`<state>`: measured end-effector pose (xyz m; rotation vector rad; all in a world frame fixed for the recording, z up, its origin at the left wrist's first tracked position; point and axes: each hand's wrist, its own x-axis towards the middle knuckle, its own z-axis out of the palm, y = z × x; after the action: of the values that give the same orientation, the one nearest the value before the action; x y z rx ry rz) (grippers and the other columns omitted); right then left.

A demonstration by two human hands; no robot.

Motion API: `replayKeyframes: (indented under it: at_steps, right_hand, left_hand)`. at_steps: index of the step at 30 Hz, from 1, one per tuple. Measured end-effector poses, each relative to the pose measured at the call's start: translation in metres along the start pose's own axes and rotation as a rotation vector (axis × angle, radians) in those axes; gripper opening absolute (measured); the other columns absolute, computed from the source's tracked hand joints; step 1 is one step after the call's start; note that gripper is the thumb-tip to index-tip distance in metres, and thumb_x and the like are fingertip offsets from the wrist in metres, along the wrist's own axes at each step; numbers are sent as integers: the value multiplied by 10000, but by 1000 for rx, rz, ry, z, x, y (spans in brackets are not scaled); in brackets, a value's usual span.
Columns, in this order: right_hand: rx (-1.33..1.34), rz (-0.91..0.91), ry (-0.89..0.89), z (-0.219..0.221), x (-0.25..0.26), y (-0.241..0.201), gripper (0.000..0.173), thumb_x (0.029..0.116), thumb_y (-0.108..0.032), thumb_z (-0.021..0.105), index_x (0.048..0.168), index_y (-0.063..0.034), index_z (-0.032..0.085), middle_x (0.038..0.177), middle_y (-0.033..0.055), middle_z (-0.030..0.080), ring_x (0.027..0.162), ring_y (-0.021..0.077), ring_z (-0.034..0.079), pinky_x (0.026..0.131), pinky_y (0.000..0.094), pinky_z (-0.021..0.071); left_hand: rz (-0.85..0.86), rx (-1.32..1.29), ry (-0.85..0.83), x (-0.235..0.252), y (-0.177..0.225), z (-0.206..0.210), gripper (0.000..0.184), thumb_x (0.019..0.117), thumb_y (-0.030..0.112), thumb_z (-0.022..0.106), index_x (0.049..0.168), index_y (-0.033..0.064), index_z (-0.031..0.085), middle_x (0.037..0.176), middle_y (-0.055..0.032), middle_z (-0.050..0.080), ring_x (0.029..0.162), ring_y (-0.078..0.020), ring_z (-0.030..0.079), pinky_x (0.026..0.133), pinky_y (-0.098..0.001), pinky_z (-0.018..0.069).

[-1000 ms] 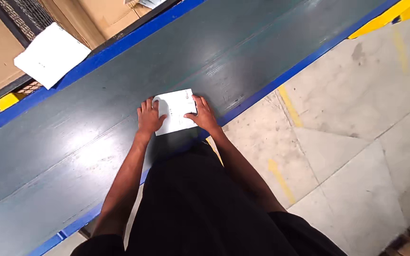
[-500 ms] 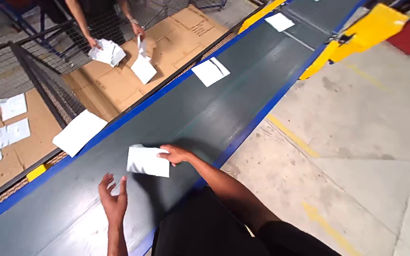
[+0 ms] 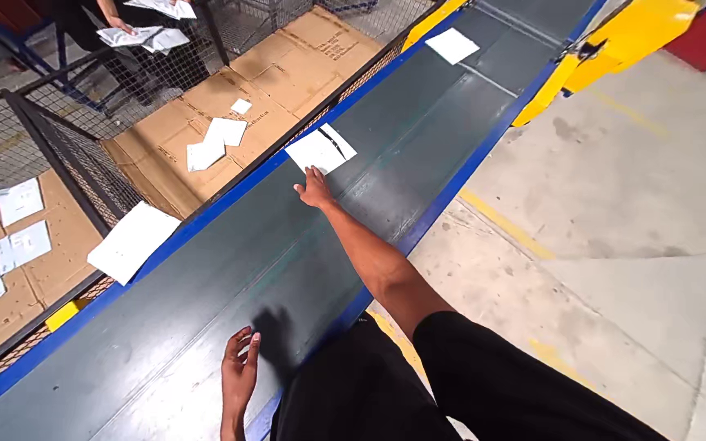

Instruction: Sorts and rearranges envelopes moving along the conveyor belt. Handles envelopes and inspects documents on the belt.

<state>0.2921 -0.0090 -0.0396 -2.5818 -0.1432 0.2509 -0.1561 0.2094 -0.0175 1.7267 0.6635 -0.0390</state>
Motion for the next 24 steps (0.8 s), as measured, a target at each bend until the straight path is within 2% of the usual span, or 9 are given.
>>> replayKeyframes:
  at_steps: [2, 4, 6, 9, 12, 15, 17, 20, 24]
  right_hand:
    - [-123, 24, -22, 11, 6, 19, 780, 972, -469, 597, 1589, -58, 354, 1665, 206, 279, 1552, 381, 236, 1232, 547, 284]
    - [-216, 10, -67, 25, -3, 30, 769, 991, -545, 520, 1592, -95, 361, 1683, 174, 255, 1570, 381, 178, 1233, 589, 244]
    - [-271, -76, -73, 43, -30, 29, 800, 983, -645, 434, 1575, -108, 401, 1673, 163, 290, 1564, 382, 201, 1247, 597, 209]
    - [-250, -281, -110, 60, -101, 11, 830, 933, -743, 446, 1447, -101, 554, 1601, 174, 412, 1523, 386, 302, 1240, 602, 235]
    - [-186, -466, -215, 70, -194, 0, 584, 989, -601, 502, 1303, -135, 662, 1513, 111, 522, 1472, 316, 399, 1237, 549, 281]
    - [112, -611, -289, 72, -274, 2, 281, 1008, -389, 585, 1082, -159, 729, 1320, 24, 640, 1319, 168, 538, 1175, 404, 395]
    - [340, -569, -325, 68, -302, 8, 274, 1020, -350, 608, 1107, -123, 734, 1290, 52, 648, 1258, 142, 584, 1096, 343, 488]
    - [465, -438, -373, 52, -309, 25, 298, 1017, -342, 623, 1141, -88, 716, 1295, 108, 637, 1152, 175, 639, 980, 345, 559]
    - [433, -312, -295, 30, -302, 46, 308, 1032, -364, 586, 1154, -108, 707, 1257, 84, 650, 1065, 157, 659, 931, 342, 573]
  left_hand:
    - [-23, -4, -33, 4, 2, 8, 466, 945, 283, 714, 1308, 10, 610, 1266, -139, 673, 1074, -209, 704, 851, -383, 628]
    - [-26, -2, -59, 14, 7, 16, 498, 942, 302, 719, 1333, 21, 595, 1278, -136, 666, 1092, -203, 698, 858, -379, 629]
    - [-18, 2, -66, 28, 12, 26, 562, 941, 341, 721, 1373, 18, 563, 1327, -147, 638, 1140, -209, 679, 885, -390, 622]
    - [46, 91, 2, 54, 20, 42, 654, 946, 417, 696, 1423, 5, 522, 1431, -193, 547, 1243, -261, 612, 938, -442, 592]
    - [135, 419, 145, 79, 23, 64, 843, 932, 605, 612, 1479, -20, 468, 1499, -270, 462, 1391, -399, 461, 1119, -561, 430]
    - [82, 860, 154, 78, 15, 80, 1077, 846, 800, 516, 1510, -43, 424, 1516, -315, 427, 1392, -489, 426, 1075, -679, 373]
    - [75, 933, 152, 65, 13, 84, 1077, 788, 754, 661, 1467, -60, 474, 1454, -346, 468, 1344, -528, 451, 1044, -725, 371]
    - [-19, 878, 138, 53, 9, 63, 1103, 707, 710, 796, 1402, -95, 508, 1372, -404, 493, 1288, -596, 462, 1005, -767, 380]
    - [-235, 717, -36, 51, -4, 3, 1086, 645, 615, 903, 1367, -105, 529, 1346, -376, 543, 1292, -535, 507, 1070, -698, 401]
